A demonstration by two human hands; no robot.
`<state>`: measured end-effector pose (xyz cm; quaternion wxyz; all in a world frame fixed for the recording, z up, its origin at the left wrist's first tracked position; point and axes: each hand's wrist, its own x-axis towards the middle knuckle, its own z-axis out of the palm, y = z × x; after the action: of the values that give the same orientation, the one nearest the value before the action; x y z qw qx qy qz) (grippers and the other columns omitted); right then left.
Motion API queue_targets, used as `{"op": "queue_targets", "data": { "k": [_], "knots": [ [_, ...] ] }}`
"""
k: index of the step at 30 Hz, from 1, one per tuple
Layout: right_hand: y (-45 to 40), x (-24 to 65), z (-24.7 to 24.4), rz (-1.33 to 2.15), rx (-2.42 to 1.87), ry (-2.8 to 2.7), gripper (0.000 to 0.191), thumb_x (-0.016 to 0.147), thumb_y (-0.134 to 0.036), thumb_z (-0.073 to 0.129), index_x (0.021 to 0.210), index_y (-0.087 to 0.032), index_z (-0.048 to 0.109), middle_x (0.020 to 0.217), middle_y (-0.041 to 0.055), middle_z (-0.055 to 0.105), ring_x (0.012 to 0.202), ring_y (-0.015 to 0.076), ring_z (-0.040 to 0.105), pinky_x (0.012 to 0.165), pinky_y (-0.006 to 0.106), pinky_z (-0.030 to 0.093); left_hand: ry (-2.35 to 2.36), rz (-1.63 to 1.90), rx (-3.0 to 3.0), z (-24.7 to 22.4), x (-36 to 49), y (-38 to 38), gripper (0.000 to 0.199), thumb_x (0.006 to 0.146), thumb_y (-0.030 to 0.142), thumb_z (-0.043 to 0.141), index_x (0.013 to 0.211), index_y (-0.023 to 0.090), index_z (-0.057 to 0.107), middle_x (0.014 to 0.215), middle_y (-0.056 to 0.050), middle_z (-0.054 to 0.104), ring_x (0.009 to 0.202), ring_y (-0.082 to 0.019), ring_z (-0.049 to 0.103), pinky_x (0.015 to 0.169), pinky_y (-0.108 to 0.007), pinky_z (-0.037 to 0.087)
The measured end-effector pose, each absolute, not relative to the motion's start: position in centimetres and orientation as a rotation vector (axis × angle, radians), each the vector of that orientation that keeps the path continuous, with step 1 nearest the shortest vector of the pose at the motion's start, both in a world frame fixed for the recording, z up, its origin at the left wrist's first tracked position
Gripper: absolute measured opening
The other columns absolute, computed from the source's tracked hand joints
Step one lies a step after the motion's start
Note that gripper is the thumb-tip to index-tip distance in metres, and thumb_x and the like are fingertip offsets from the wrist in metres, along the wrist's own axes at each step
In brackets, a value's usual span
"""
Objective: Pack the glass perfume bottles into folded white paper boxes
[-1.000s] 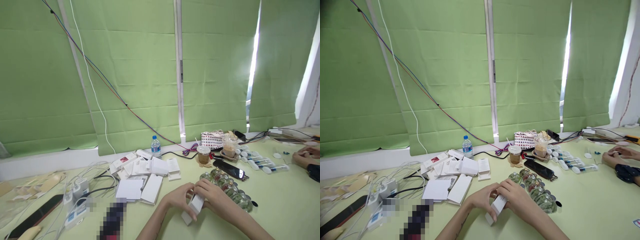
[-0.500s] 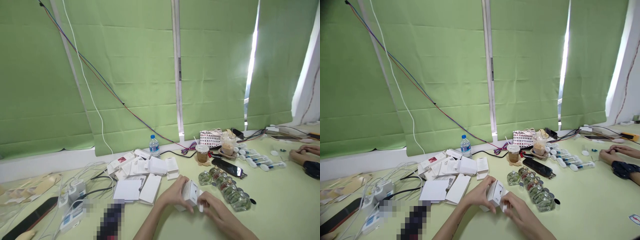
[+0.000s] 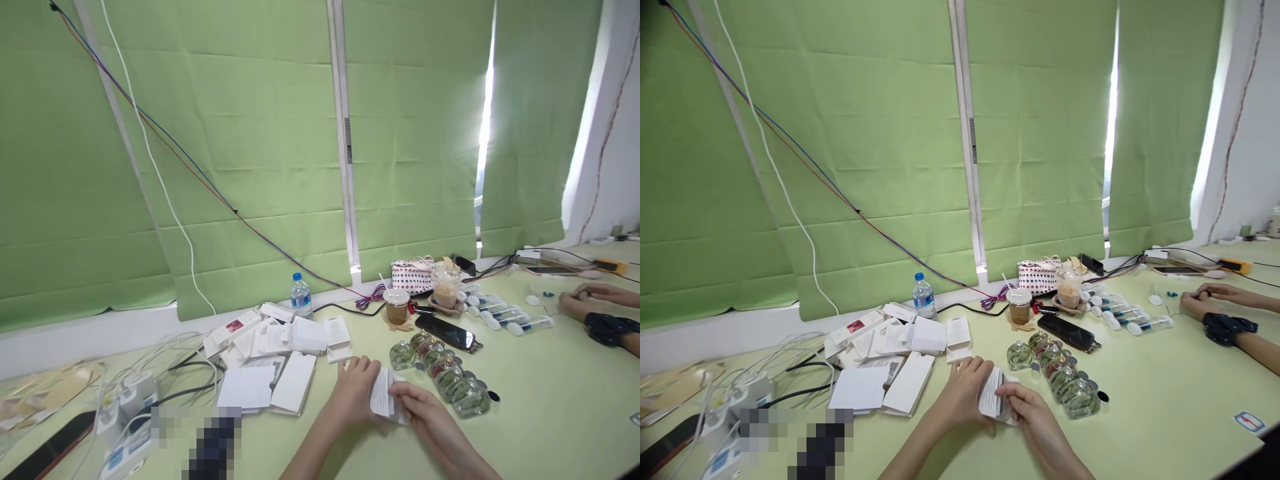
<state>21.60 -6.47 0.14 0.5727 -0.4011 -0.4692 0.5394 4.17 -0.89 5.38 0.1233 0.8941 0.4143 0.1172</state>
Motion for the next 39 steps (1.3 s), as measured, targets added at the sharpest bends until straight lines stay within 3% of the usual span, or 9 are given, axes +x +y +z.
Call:
{"op": "queue_targets", "data": {
  "k": [5,8,12,22,28,31,33,36,39],
  "knots": [
    [-6.2,20.4,-0.3,1.102,-0.991,-1.127,0.015,0.072,-0.034,0.056,0.083,-0.024,0.05,0.072,-0.0037,0.054,0.054,0.0141,0.049,0.051,0.024,0.037,1.17,0.291,2.549,5.1,3.9,-0.8,0.085,0.04,0.059,0.082,0.112,0.026,0.051,0.11,-0.007,0.055,0.103,-0.032,0.051,0.085,-0.04,0.037],
    [-5.9,19.8,-1.5,1.134,-1.027,-1.163,0.027,0.065,-0.021,0.047,0.091,-0.026,0.04,0.081,-0.0037,0.059,0.054,0.0131,0.052,0.049,0.023,0.035,1.109,0.244,2.572,5.0,3.7,-0.9,0.084,0.039,0.062,0.081,0.111,0.027,0.053,0.107,-0.006,0.056,0.102,-0.033,0.051,0.086,-0.041,0.038],
    [-5.8,19.7,-2.5,1.091,-1.164,-1.318,0.034,0.059,-0.017,0.039,0.09,-0.027,0.031,0.073,-0.0057,0.063,0.057,0.0155,0.057,0.05,0.022,0.034,1.087,0.101,2.625,4.6,4.0,-1.6,0.08,0.04,0.064,0.08,0.106,0.026,0.055,0.103,-0.008,0.057,0.101,-0.035,0.051,0.086,-0.048,0.038],
    [-8.1,23.3,-1.5,0.791,-1.481,-1.635,0.03,0.072,-0.016,0.046,0.095,-0.03,0.035,0.072,-0.0069,0.065,0.064,0.0173,0.062,0.062,0.025,0.041,1.333,-0.128,2.692,7.3,0.7,0.5,0.081,0.035,0.048,0.087,0.106,0.023,0.058,0.11,-0.015,0.059,0.106,-0.04,0.052,0.091,-0.064,0.032],
    [-8.6,24.1,-0.5,0.368,-1.755,-1.893,0.016,0.081,-0.01,0.043,0.083,-0.026,0.048,0.081,-0.0008,0.069,0.071,0.0188,0.064,0.059,0.024,0.038,1.749,0.114,2.766,10.9,-0.8,0.8,0.093,0.037,0.015,0.088,0.12,0.027,0.049,0.126,-0.015,0.052,0.12,-0.04,0.043,0.1,-0.065,0.022],
    [-8.1,23.1,-0.2,0.066,-1.894,-2.025,0.024,0.079,-0.003,0.046,0.085,-0.023,0.056,0.09,0.0044,0.07,0.078,0.0212,0.066,0.055,0.024,0.039,1.84,0.284,2.768,12.2,-1.2,0.5,0.092,0.049,0.012,0.083,0.128,0.03,0.039,0.135,-0.014,0.044,0.131,-0.037,0.032,0.104,-0.067,0.009],
    [-7.4,22.1,-0.1,-0.142,-1.912,-2.093,0.035,0.075,0.001,0.051,0.099,-0.023,0.061,0.105,0.0089,0.068,0.092,0.0254,0.065,0.061,0.027,0.045,1.764,0.502,2.713,13.0,-1.8,0.3,0.085,0.057,0.016,0.079,0.128,0.03,0.035,0.136,-0.011,0.043,0.132,-0.035,0.033,0.107,-0.066,0.007],
    [-6.3,20.6,0.2,-0.201,-1.81,-2.235,0.061,0.068,0.004,0.06,0.122,-0.025,0.056,0.128,0.0109,0.06,0.113,0.0314,0.056,0.081,0.037,0.049,1.333,0.953,2.414,13.9,-3.2,0.1,0.079,0.06,0.023,0.078,0.127,0.027,0.035,0.131,-0.009,0.048,0.125,-0.032,0.043,0.108,-0.055,0.023],
    [-5.9,19.7,1.3,-0.055,-1.703,-2.358,0.05,0.072,-0.002,0.062,0.117,-0.024,0.06,0.127,0.0102,0.061,0.117,0.0326,0.055,0.089,0.044,0.048,0.936,1.17,2.0,13.7,-4.5,0.4,0.085,0.057,0.027,0.083,0.127,0.026,0.036,0.126,-0.009,0.053,0.119,-0.03,0.05,0.1,-0.042,0.04]
  ]
}}
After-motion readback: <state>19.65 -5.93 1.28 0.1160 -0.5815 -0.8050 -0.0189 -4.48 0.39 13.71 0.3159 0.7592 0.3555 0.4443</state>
